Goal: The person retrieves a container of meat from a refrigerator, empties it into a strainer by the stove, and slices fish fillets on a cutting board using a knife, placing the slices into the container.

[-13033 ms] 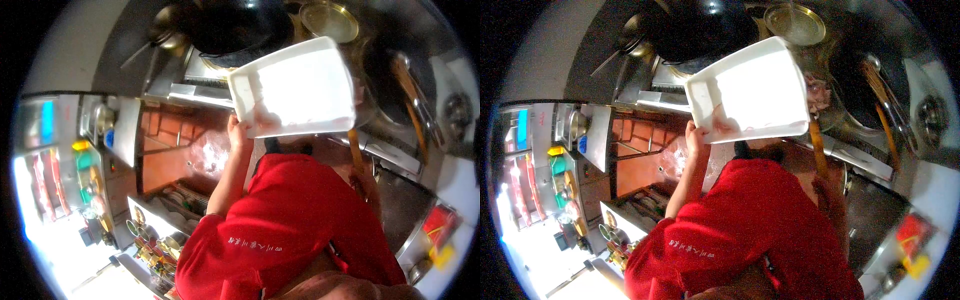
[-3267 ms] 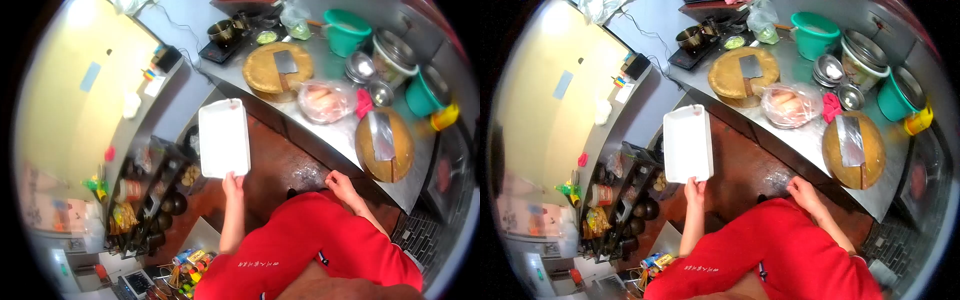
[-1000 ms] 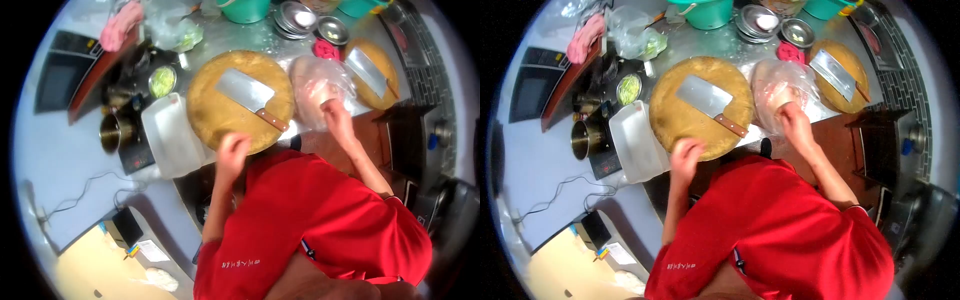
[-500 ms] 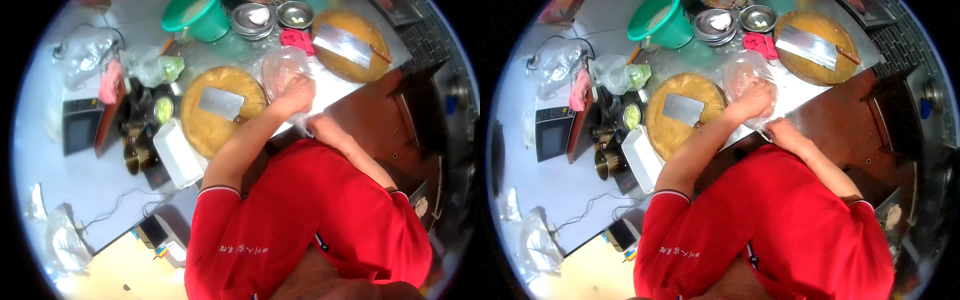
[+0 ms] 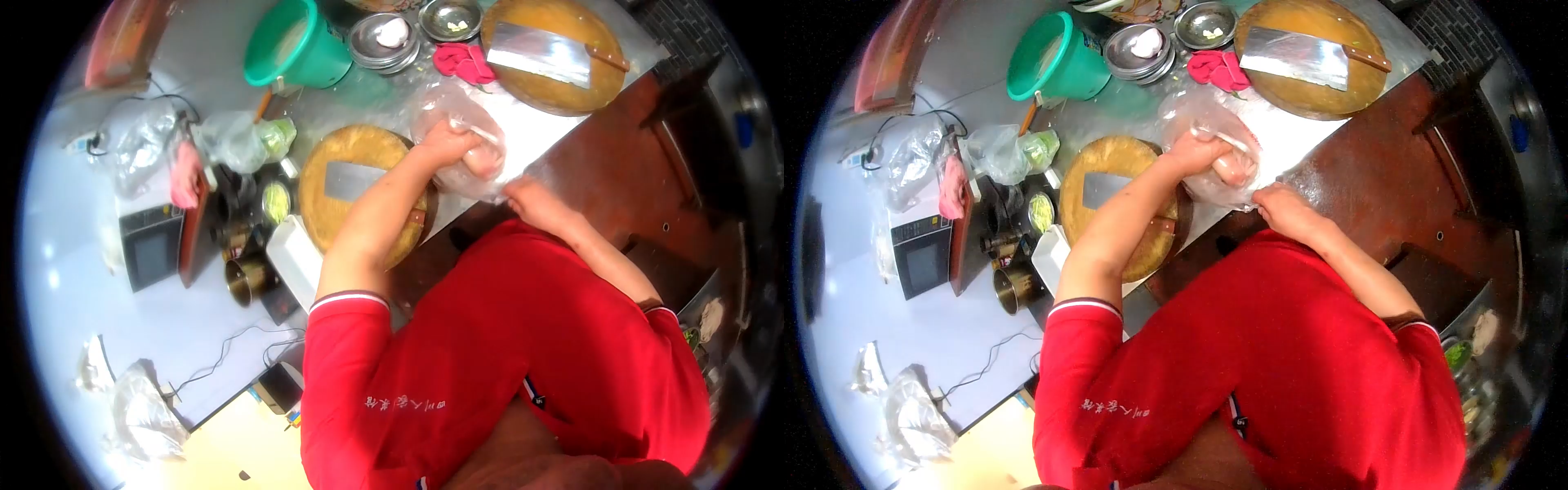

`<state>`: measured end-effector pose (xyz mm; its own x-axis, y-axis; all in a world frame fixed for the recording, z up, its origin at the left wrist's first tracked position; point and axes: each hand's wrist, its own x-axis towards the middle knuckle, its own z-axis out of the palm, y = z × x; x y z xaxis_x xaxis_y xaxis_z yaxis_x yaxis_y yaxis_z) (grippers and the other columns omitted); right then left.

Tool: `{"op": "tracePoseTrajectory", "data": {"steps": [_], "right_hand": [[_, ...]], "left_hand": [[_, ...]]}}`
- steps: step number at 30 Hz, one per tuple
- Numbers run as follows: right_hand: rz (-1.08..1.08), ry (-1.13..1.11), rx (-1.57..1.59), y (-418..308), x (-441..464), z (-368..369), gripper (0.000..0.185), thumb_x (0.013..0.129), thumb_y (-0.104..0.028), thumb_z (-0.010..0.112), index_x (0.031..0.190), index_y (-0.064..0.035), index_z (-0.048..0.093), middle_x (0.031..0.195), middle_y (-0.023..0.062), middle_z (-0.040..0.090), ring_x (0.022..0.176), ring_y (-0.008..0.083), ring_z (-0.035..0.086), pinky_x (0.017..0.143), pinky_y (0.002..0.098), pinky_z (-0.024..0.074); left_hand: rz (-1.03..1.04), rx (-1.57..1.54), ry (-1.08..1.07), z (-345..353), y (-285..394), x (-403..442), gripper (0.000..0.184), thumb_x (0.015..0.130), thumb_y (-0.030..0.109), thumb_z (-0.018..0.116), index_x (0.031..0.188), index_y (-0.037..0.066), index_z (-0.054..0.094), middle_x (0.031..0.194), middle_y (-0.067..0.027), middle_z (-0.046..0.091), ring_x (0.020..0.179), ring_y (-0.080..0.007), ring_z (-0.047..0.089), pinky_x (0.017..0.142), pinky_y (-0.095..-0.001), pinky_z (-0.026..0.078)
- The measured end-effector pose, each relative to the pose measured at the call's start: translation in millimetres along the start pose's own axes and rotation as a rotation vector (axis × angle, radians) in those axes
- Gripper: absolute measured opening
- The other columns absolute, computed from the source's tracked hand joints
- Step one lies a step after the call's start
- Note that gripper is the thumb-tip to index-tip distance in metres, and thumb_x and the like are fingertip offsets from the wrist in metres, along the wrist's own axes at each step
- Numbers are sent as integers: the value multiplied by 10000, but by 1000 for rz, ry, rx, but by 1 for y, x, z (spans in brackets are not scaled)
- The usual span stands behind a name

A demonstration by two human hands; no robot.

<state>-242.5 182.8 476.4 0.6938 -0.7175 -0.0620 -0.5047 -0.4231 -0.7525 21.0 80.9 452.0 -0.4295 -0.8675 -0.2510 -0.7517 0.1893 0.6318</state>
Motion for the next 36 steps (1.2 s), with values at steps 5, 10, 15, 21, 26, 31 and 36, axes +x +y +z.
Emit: {"op": "tracePoseTrajectory", "data": {"steps": [5, 10, 15, 21, 26, 31, 36], "right_hand": [[17, 47, 33, 1, -5, -2, 107, 881, -32, 625, 975, -4, 667, 1001, 202, 695, 1026, 423, 621, 923, 514, 498], [17, 17, 17, -3, 2, -6, 128, 895, -30, 612, 1007, -6, 670, 1001, 210, 687, 1011, 436, 627, 918, 516, 501], [-46, 220, 99, -32, 12, -9, 159, 878, 38, 623, 1030, 8, 658, 1057, 206, 661, 1015, 433, 632, 913, 478, 513], [-248, 237, 121, -91, 46, 1, 218, 859, 87, 623, 1060, 9, 656, 1123, 182, 650, 1063, 400, 641, 910, 443, 529], [-372, 39, 63, -121, 95, 65, 215, 866, 12, 661, 1078, -17, 639, 1106, 175, 627, 1059, 406, 623, 909, 455, 525], [-379, -96, -129, -136, 128, 119, 327, 846, -56, 722, 1150, -57, 601, 1145, 176, 595, 1084, 416, 598, 935, 477, 510], [-276, -113, -254, -142, 143, 140, 476, 836, -81, 744, 1277, -80, 565, 1168, 197, 593, 1116, 421, 597, 947, 489, 512]], "left_hand": [[417, 252, 121, -22, -4, -8, 377, 721, 174, 804, 1084, 111, 722, 1033, -156, 706, 1036, -381, 667, 917, -479, 538], [319, 127, 392, -64, 31, -46, 395, 708, 139, 861, 1067, 102, 701, 1056, -122, 708, 1004, -316, 684, 911, -428, 550], [-8, -517, 763, -98, 38, -136, 451, 744, 65, 892, 1112, 97, 634, 1093, -51, 694, 1032, -182, 670, 912, -331, 553], [-4, -781, 1155, -139, 5, -245, 519, 752, 8, 884, 1166, 71, 579, 1160, -65, 641, 1068, -177, 645, 921, -331, 538], [14, -182, 1135, -91, -66, -291, 514, 757, 66, 867, 1180, 70, 577, 1194, -117, 602, 1140, -290, 594, 1019, -416, 479], [-48, 353, 813, -8, -121, -346, 448, 723, 49, 737, 1153, 61, 609, 1189, -146, 589, 1204, -379, 533, 1114, -500, 392], [-105, 292, 773, 11, -118, -390, 406, 712, 27, 660, 1116, 67, 637, 1184, -139, 591, 1216, -375, 526, 1111, -518, 366]]}}
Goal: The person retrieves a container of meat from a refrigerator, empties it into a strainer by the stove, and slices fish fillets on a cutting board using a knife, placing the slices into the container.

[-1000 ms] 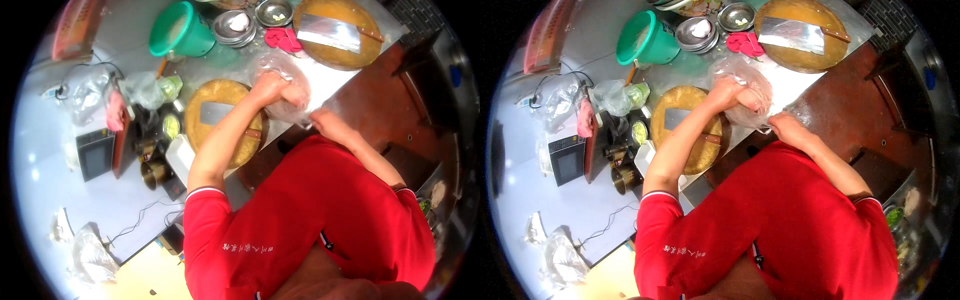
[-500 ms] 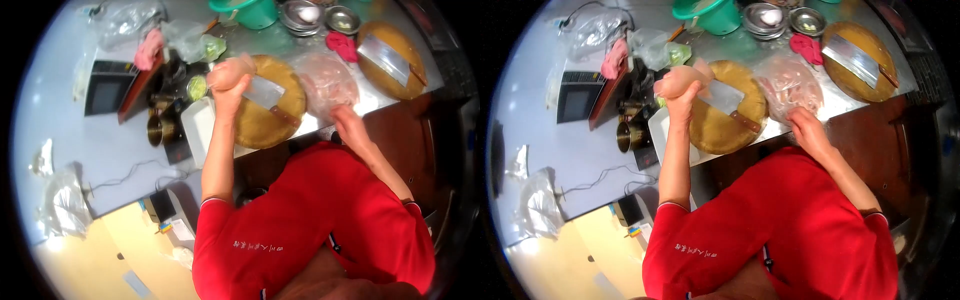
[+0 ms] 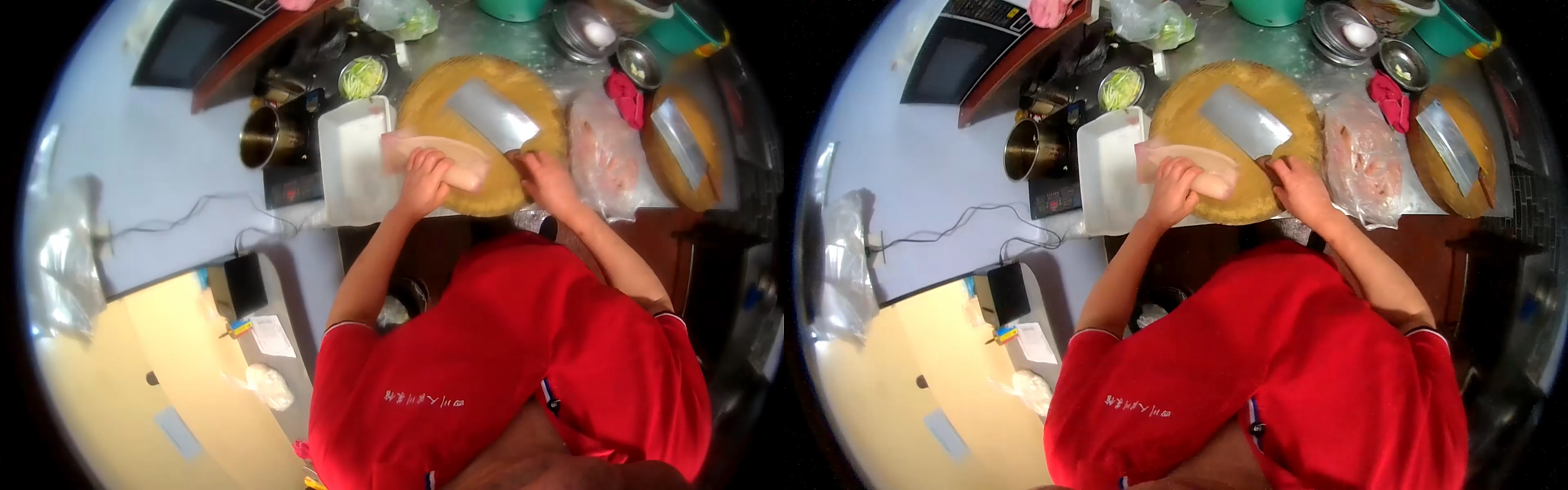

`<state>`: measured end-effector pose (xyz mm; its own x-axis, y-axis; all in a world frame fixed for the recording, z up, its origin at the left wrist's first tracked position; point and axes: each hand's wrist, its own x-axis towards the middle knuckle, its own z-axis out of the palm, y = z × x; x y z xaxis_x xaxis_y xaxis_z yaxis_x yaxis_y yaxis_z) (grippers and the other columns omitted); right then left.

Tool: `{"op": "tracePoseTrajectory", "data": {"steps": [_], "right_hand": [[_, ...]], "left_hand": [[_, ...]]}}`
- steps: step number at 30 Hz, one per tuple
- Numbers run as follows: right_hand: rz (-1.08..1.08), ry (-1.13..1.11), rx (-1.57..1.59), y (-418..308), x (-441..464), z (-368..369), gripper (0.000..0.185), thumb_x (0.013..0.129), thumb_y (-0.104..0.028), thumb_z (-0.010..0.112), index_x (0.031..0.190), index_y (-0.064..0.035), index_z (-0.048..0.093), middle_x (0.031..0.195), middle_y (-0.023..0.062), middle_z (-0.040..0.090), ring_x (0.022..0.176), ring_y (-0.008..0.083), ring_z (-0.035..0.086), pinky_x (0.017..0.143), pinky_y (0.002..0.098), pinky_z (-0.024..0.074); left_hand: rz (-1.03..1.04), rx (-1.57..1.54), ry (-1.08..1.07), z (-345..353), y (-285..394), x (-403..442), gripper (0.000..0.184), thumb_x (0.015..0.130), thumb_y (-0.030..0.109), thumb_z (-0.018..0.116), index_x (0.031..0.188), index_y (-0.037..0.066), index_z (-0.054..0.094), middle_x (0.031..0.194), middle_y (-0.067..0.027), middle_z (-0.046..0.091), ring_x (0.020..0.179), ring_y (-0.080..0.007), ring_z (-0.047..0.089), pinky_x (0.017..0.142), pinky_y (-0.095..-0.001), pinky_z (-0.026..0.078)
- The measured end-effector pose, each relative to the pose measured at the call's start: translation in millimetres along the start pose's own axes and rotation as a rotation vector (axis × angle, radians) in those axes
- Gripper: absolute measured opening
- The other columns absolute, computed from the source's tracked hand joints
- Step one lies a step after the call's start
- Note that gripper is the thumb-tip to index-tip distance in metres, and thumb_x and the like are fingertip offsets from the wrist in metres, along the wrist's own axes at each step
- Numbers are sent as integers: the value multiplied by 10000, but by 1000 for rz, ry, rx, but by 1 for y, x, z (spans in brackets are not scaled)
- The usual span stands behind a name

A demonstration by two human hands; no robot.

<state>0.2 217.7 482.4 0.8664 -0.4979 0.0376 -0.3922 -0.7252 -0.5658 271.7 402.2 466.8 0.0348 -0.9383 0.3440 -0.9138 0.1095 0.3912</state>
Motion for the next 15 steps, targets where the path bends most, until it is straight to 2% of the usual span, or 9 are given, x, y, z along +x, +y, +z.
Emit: {"op": "tracePoseTrajectory", "data": {"steps": [4, 7, 9, 12, 13, 15], "right_hand": [[67, -10, -12, -1, 4, 6, 554, 846, -101, 733, 1365, -83, 541, 1177, 215, 600, 1114, 439, 601, 957, 502, 513], [129, -37, -5, 2, 7, 5, 577, 839, -115, 727, 1381, -74, 532, 1202, 236, 604, 1118, 449, 605, 970, 502, 509], [202, -56, 40, 4, 7, 0, 612, 827, -114, 720, 1404, -68, 519, 1228, 249, 604, 1135, 454, 604, 980, 496, 506], [174, 3, 169, 19, -5, -15, 639, 799, -96, 709, 1408, -50, 524, 1269, 275, 609, 1162, 463, 604, 1005, 478, 501], [181, 18, 228, 17, -8, -24, 626, 787, -64, 678, 1396, -25, 537, 1233, 269, 643, 1129, 438, 640, 981, 446, 515], [327, -2, 378, 14, -21, -40, 612, 790, -51, 663, 1388, -13, 544, 1191, 247, 664, 1080, 390, 664, 951, 414, 523]], "left_hand": [[-47, -50, -64, -4, 4, -4, 358, 713, -8, 629, 1059, 80, 657, 1136, -128, 602, 1149, -360, 543, 1064, -499, 384], [-9, -5, -237, 13, -3, 3, 353, 708, -44, 613, 1035, 84, 655, 1081, -108, 603, 1101, -343, 548, 1024, -481, 390], [17, 15, -166, 25, -3, 13, 348, 704, -58, 607, 1017, 85, 652, 1058, -100, 597, 1082, -342, 547, 1015, -475, 387], [65, -10, -8, 35, 18, 39, 353, 716, -58, 608, 1034, 87, 658, 1069, -101, 601, 1105, -342, 545, 1026, -479, 381], [84, -30, 51, 35, 25, 48, 357, 723, -54, 610, 1046, 87, 661, 1081, -104, 604, 1121, -342, 544, 1035, -482, 379], [65, -6, -19, 39, 37, 52, 383, 749, -44, 607, 1102, 88, 672, 1119, -107, 612, 1161, -338, 539, 1054, -499, 367]]}}
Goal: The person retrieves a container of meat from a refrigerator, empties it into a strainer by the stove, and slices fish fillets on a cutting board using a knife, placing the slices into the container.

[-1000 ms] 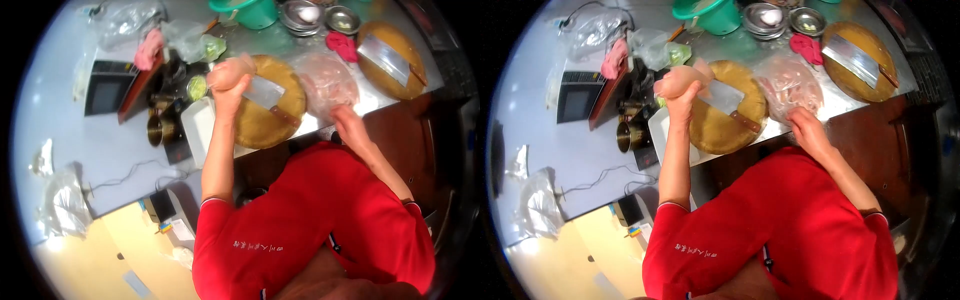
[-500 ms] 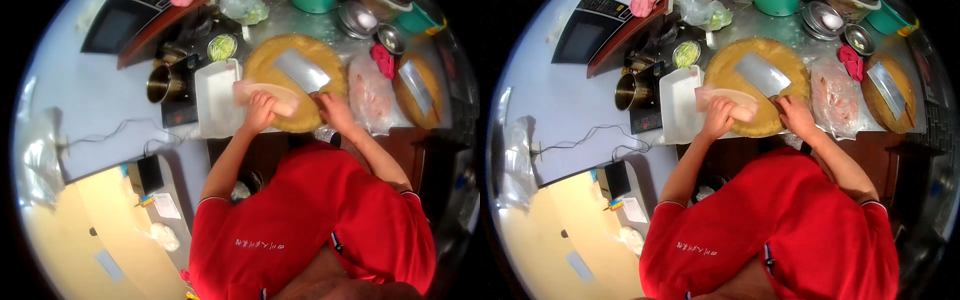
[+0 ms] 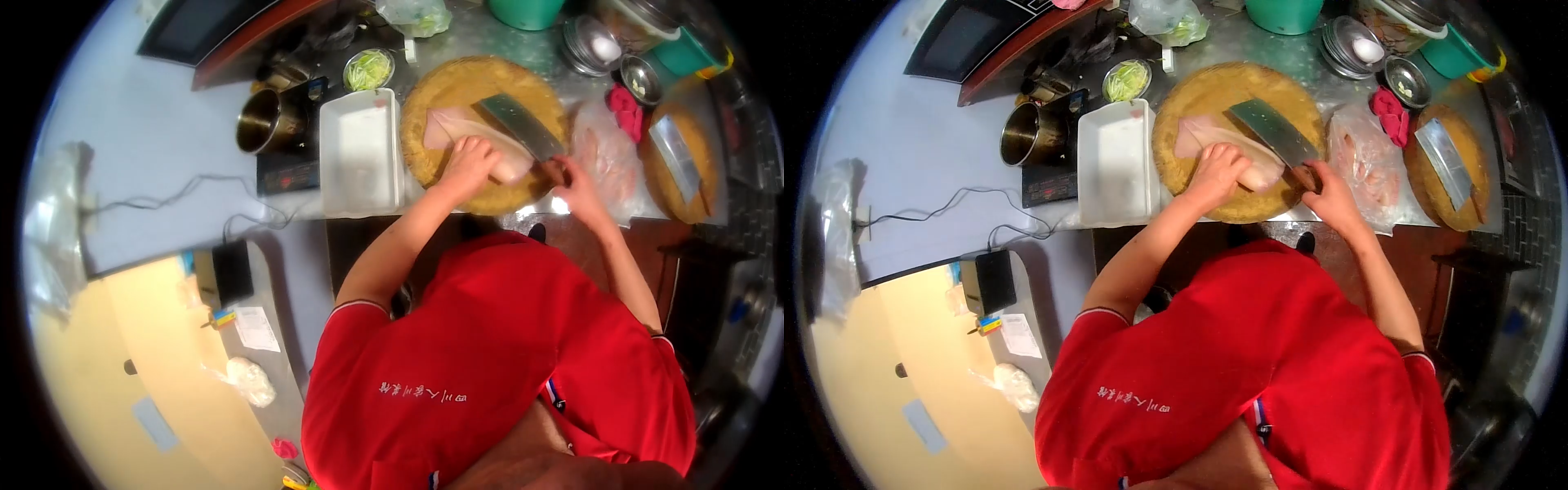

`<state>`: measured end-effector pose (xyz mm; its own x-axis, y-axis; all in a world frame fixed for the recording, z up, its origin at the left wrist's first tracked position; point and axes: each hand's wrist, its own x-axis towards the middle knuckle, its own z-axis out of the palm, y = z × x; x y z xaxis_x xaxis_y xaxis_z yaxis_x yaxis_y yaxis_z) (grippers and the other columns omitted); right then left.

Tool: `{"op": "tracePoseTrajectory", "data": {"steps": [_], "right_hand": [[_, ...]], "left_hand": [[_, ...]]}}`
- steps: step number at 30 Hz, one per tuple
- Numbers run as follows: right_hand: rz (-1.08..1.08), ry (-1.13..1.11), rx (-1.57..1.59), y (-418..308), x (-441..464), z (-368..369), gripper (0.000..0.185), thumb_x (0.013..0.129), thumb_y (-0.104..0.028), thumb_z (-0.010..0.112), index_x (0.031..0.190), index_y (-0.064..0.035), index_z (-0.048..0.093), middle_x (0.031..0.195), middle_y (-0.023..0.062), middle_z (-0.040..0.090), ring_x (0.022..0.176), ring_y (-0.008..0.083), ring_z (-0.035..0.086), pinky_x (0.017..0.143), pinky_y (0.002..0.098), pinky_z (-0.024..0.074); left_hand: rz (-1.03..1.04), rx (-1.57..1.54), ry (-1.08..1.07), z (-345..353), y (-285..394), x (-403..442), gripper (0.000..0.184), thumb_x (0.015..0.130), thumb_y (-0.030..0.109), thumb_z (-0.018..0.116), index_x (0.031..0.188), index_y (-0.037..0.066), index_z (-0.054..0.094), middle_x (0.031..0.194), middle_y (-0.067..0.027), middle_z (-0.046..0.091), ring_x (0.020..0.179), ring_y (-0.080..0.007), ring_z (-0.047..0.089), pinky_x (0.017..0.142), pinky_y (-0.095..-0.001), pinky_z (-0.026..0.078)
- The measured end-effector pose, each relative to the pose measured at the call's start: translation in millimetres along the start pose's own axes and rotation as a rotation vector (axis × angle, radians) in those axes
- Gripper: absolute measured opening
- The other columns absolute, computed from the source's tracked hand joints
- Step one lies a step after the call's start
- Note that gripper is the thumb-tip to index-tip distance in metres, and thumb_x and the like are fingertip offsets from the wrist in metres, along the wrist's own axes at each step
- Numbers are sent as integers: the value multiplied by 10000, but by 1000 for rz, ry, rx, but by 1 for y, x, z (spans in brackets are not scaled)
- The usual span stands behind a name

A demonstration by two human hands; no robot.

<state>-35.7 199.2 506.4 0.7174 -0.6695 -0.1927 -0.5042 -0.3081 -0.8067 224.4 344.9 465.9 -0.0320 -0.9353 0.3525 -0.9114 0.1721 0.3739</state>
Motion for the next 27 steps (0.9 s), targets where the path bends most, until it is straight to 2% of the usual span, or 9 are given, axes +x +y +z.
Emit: {"op": "tracePoseTrajectory", "data": {"steps": [4, 7, 8, 11, 15, 18, 20, 24, 27], "right_hand": [[86, 33, 137, -16, -36, -18, 610, 805, -23, 637, 1405, -10, 532, 1104, 162, 684, 917, 236, 667, 795, 338, 535], [287, -103, 354, -39, -57, -27, 606, 818, -8, 632, 1414, -26, 526, 1068, 106, 669, 814, 142, 620, 676, 285, 494], [313, -123, 396, -52, -63, -29, 597, 826, 9, 623, 1413, -38, 522, 1019, 55, 636, 753, 92, 564, 612, 258, 444], [246, -220, 520, -51, -69, -25, 584, 826, 22, 615, 1400, -39, 526, 987, 30, 607, 759, 94, 546, 626, 257, 445], [200, -319, 525, -55, -72, -35, 547, 829, 32, 601, 1369, -42, 551, 932, 11, 596, 770, 89, 540, 634, 253, 449], [346, -423, 512, -56, -71, -44, 531, 827, 34, 598, 1352, -34, 564, 920, 17, 595, 795, 87, 541, 663, 248, 449], [334, -417, 436, -59, -68, -44, 528, 825, 34, 596, 1348, -34, 566, 932, 24, 598, 793, 90, 551, 658, 253, 453], [118, -317, 304, -41, -60, -30, 526, 825, 34, 596, 1345, -36, 565, 963, 31, 603, 804, 96, 575, 651, 264, 469], [99, -214, 342, -44, -60, -29, 545, 825, 27, 611, 1363, -36, 548, 992, 33, 608, 853, 120, 593, 705, 275, 493]], "left_hand": [[-21, 140, -100, -17, 8, -10, 451, 790, -16, 612, 1221, 97, 679, 1197, -116, 623, 1226, -327, 527, 1089, -530, 344], [-56, 160, -125, -33, 1, -7, 492, 782, -7, 628, 1257, 113, 681, 1208, -113, 629, 1217, -323, 529, 1090, -540, 337], [-104, 150, -160, -38, -1, -7, 420, 776, 3, 644, 1176, 113, 712, 1177, -101, 640, 1184, -311, 546, 1078, -506, 351], [-144, 125, -265, -37, -18, -16, 320, 770, 9, 658, 1065, 107, 734, 1116, -85, 655, 1131, -299, 568, 1059, -466, 366], [-55, 110, -83, -33, -20, -25, 238, 757, -10, 627, 943, 103, 722, 1019, -68, 641, 1081, -305, 579, 1041, -444, 368], [-73, 67, -2, -33, -12, -35, 183, 767, -19, 629, 918, 70, 681, 1032, -93, 639, 1099, -327, 590, 1012, -442, 429], [-75, -15, 39, -30, -12, -39, 173, 772, -47, 644, 918, 44, 650, 1051, -113, 640, 1145, -341, 597, 979, -449, 487], [-86, -27, 110, -24, -12, -41, 176, 763, -69, 637, 912, 25, 635, 1077, -138, 638, 1184, -369, 595, 972, -442, 513], [-89, -68, 190, -19, -21, -46, 159, 773, -66, 632, 909, 15, 637, 1092, -151, 642, 1168, -382, 604, 965, -443, 516]]}}
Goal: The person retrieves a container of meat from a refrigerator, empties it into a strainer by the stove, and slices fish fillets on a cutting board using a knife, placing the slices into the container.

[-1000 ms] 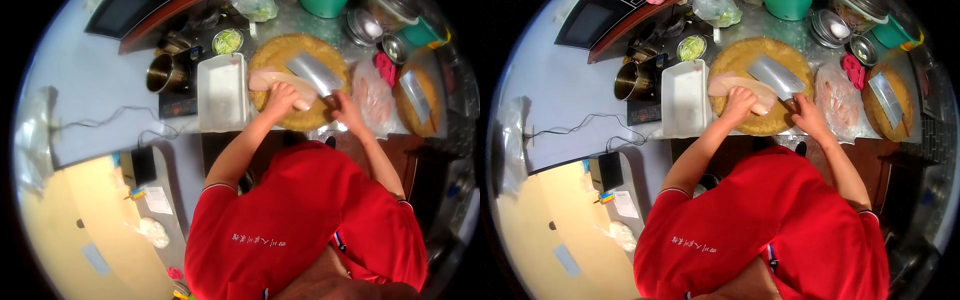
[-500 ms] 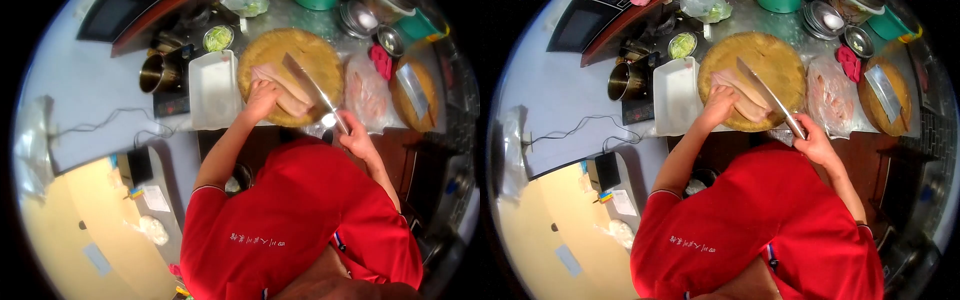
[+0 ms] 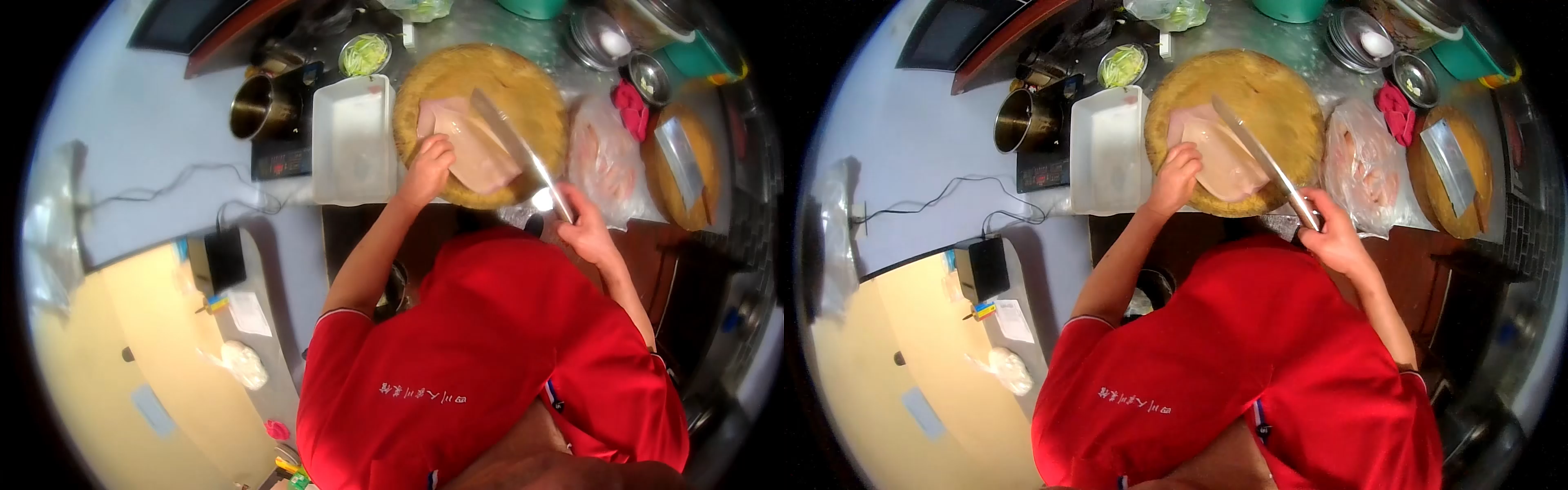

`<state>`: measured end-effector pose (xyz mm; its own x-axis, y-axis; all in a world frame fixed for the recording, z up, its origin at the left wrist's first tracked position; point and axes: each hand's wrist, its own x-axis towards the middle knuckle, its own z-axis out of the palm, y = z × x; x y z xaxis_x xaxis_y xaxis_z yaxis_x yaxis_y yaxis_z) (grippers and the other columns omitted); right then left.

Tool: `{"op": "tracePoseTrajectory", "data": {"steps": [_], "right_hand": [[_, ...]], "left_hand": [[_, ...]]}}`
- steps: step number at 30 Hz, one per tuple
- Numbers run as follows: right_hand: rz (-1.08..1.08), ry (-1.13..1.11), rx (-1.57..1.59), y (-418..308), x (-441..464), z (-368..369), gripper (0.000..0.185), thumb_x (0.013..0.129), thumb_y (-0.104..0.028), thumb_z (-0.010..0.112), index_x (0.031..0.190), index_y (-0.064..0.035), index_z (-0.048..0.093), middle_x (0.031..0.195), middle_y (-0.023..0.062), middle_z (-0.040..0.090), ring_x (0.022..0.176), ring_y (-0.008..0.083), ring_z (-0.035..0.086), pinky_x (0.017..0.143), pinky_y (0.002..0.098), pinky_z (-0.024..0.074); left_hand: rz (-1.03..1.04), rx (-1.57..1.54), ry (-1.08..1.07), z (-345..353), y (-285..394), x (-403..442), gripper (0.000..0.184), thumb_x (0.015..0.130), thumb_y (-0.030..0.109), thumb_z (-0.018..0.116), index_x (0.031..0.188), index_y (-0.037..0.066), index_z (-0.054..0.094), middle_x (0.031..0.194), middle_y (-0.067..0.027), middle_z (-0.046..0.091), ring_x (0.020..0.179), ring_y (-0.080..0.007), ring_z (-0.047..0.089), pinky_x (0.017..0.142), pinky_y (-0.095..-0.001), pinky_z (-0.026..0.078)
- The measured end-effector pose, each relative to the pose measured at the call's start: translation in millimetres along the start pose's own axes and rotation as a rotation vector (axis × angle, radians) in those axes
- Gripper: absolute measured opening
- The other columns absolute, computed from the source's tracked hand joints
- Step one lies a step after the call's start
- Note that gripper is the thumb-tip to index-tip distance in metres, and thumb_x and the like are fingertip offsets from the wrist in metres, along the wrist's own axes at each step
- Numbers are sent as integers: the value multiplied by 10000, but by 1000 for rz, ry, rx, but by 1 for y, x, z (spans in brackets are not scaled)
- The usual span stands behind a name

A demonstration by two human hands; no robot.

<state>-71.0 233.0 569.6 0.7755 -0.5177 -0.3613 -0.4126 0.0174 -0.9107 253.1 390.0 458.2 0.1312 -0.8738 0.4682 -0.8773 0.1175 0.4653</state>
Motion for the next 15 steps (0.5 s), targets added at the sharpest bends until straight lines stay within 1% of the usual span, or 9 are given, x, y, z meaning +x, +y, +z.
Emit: {"op": "tracePoseTrajectory", "data": {"steps": [1, 2, 4, 5, 8, 9, 11, 14, 15], "right_hand": [[161, -12, 116, -20, -5, -2, 559, 828, 20, 631, 1375, -31, 528, 1008, 26, 610, 897, 148, 589, 796, 274, 490], [101, -6, 136, -23, -4, -5, 561, 827, 15, 638, 1374, -29, 522, 1011, 32, 613, 894, 159, 590, 806, 279, 490], [-15, 8, 176, -26, 0, -8, 565, 825, 6, 651, 1371, -25, 511, 1015, 45, 619, 888, 181, 593, 824, 288, 490], [-54, 42, -105, -18, 9, -16, 533, 828, -16, 671, 1339, -13, 520, 1000, 75, 626, 880, 190, 597, 811, 307, 495], [-28, 198, -136, -1, 30, -13, 515, 834, -46, 680, 1322, 2, 524, 985, 102, 633, 902, 202, 597, 827, 326, 492], [-176, 285, -139, 11, 36, -7, 438, 894, -105, 696, 1292, -3, 543, 923, 77, 616, 810, 158, 581, 729, 302, 489], [-67, 322, -75, 2, 29, -6, 393, 937, -146, 695, 1279, -13, 555, 891, 55, 603, 740, 118, 548, 652, 273, 466], [46, 372, 45, -6, 22, -5, 338, 991, -188, 686, 1264, -28, 569, 843, 19, 580, 646, 73, 501, 548, 249, 423], [75, 391, 90, -5, 19, -6, 321, 1006, -199, 681, 1260, -33, 574, 827, 6, 571, 617, 60, 486, 515, 245, 408]], "left_hand": [[3, -7, 48, 1, -6, -2, 135, 791, -57, 632, 910, 7, 643, 1098, -159, 645, 1153, -390, 608, 953, -445, 521], [8, -14, 96, 4, -13, -2, 112, 810, -48, 632, 911, -2, 648, 1104, -168, 648, 1138, -399, 612, 940, -447, 525], [-281, -124, 148, 10, -22, 0, 163, 834, -53, 604, 976, 9, 651, 1100, -174, 651, 1095, -396, 627, 938, -442, 522], [-428, -180, 171, 12, -24, 2, 189, 845, -56, 590, 1009, 14, 653, 1098, -177, 652, 1073, -394, 634, 937, -440, 521], [-887, -224, 0, 33, -24, 37, 250, 892, -28, 554, 1123, 16, 639, 1118, -212, 664, 1050, -415, 645, 925, -432, 521], [-777, -175, 7, 32, -20, 42, 271, 890, -26, 552, 1145, 19, 633, 1116, -217, 669, 1052, -415, 648, 922, -431, 523], [-559, -91, 11, 31, -5, 55, 315, 886, -20, 548, 1190, 24, 619, 1112, -227, 680, 1056, -416, 655, 918, -430, 527], [-441, -115, -173, 32, 11, 76, 354, 878, -39, 526, 1195, 72, 637, 1131, -206, 679, 1072, -444, 627, 929, -512, 498], [-342, -112, -238, 35, 12, 81, 363, 869, -46, 532, 1190, 81, 644, 1116, -188, 681, 1069, -430, 630, 925, -509, 500]]}}
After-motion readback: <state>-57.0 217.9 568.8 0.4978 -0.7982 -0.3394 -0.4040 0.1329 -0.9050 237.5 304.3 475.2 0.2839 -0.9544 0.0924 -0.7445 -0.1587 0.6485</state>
